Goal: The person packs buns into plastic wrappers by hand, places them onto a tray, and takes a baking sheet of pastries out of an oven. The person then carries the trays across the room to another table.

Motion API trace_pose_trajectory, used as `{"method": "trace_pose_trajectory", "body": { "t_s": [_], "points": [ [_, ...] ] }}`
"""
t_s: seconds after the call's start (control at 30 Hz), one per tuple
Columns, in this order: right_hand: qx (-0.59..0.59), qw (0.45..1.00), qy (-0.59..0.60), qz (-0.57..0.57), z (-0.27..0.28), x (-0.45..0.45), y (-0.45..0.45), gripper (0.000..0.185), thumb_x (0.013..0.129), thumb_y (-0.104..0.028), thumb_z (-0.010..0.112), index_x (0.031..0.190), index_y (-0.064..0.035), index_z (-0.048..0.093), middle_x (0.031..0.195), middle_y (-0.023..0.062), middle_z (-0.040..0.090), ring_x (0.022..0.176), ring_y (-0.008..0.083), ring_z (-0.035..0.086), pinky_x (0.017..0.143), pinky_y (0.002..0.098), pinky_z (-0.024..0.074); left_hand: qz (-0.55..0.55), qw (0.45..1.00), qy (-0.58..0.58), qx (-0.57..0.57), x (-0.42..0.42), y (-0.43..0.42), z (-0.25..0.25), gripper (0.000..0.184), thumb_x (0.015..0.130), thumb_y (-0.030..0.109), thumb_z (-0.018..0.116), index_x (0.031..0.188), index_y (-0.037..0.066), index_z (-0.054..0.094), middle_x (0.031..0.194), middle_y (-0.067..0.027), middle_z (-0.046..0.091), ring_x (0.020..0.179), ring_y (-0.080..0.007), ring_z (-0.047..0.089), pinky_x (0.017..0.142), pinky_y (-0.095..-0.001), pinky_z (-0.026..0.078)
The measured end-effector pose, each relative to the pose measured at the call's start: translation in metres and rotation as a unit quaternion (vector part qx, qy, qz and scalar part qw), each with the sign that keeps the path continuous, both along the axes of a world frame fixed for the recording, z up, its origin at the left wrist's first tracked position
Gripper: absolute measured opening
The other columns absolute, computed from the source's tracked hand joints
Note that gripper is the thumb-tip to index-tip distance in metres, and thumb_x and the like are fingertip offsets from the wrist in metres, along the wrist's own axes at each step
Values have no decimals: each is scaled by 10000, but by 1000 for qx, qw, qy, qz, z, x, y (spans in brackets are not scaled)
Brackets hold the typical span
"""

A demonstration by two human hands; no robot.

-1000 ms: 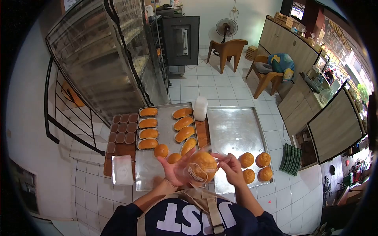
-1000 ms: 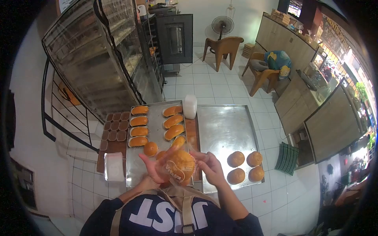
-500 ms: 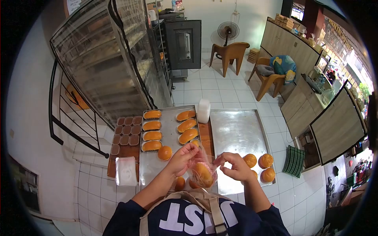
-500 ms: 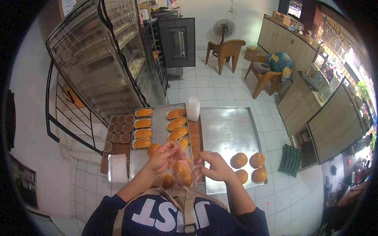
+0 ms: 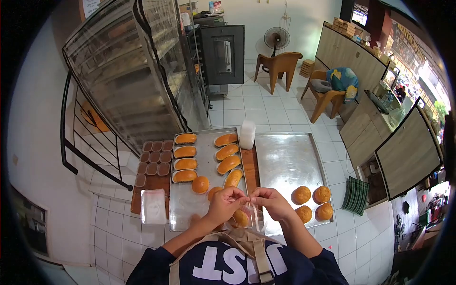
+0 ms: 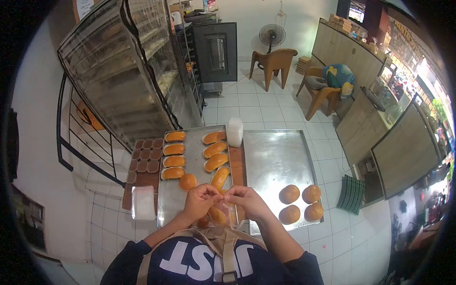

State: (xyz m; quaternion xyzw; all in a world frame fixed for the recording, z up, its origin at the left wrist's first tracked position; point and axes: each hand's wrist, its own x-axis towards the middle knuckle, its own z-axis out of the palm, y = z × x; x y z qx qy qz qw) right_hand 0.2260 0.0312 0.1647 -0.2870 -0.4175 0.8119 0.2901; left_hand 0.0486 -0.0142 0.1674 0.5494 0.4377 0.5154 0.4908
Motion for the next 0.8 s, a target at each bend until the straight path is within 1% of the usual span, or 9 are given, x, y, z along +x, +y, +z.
{"method": "trace_pose_trajectory", "body": {
  "t_s": [0.27, 0.37, 0.47, 0.53, 0.57, 0.67, 0.7, 0.73, 0.8],
  "points": [
    [31, 994, -6, 102, -14, 0, 0, 57, 766, -55, 623, 789, -45, 573, 780, 4, 587, 699, 68, 533, 657, 195, 411, -60, 949, 292, 102, -16, -2, 6, 70, 794, 61, 624, 797, 1, 589, 760, -64, 624, 716, -114, 631, 600, -211, 484],
    [72, 995, -28, 55, 1, -9, -6, 36, 764, -31, 567, 755, -52, 540, 755, -18, 536, 666, 61, 482, 623, 193, 386, -32, 978, 200, 48, -14, -7, 9, 71, 815, 66, 603, 826, 1, 577, 779, -66, 624, 710, -109, 615, 618, -223, 483],
    [80, 996, 12, -30, -19, -5, 1, 45, 742, -34, 526, 713, -64, 509, 740, -18, 484, 678, 72, 434, 621, 209, 360, 68, 977, 164, 116, -17, -7, -12, 91, 856, 87, 562, 881, 6, 530, 772, -63, 604, 668, -106, 588, 611, -235, 479],
    [86, 987, 65, -116, -21, 11, 10, 51, 698, -60, 528, 677, -77, 486, 735, 33, 462, 716, 132, 420, 673, 251, 338, 157, 984, 6, 88, -29, -1, -28, 106, 881, 117, 532, 897, 20, 492, 754, -53, 581, 638, -100, 565, 605, -235, 477],
    [98, 960, 232, -124, -25, 21, 18, 43, 724, -96, 543, 732, -64, 516, 791, 62, 510, 758, 160, 460, 716, 271, 357, 201, 975, -71, 69, -36, -2, -35, 114, 893, 132, 517, 905, 28, 473, 745, -48, 570, 623, -98, 553, 602, -235, 476],
    [38, 866, 450, -215, -42, 68, 32, 119, 807, -114, 511, 868, -13, 498, 1038, 137, 569, 1078, 234, 490, 1015, 373, 332, 325, 928, -168, 74, -57, 1, -34, 130, 906, 168, 501, 889, 49, 451, 716, -32, 541, 622, -94, 548, 610, -234, 482],
    [58, 835, 520, -171, -37, 75, 36, 51, 812, -56, 487, 822, -13, 462, 1032, 148, 574, 1033, 237, 529, 968, 353, 399, 338, 921, -175, 77, -59, 1, -30, 133, 907, 174, 500, 887, 52, 452, 713, -29, 539, 615, -93, 543, 606, -233, 482],
    [-9, 844, 454, -285, -33, 78, 31, 57, 809, -12, 448, 775, -51, 424, 870, 88, 571, 787, 164, 581, 734, 259, 506, 350, 916, -180, 79, -59, 1, -25, 136, 908, 180, 499, 885, 54, 452, 710, -27, 537, 608, -92, 539, 603, -233, 482],
    [-31, 882, 379, -277, -45, 71, 25, 99, 812, -5, 437, 775, -94, 414, 705, 5, 468, 536, 77, 460, 456, 175, 421, 355, 913, -189, 72, -59, -5, -27, 139, 908, 187, 499, 886, 58, 452, 705, -24, 535, 601, -93, 536, 598, -236, 485]
  ]
}}
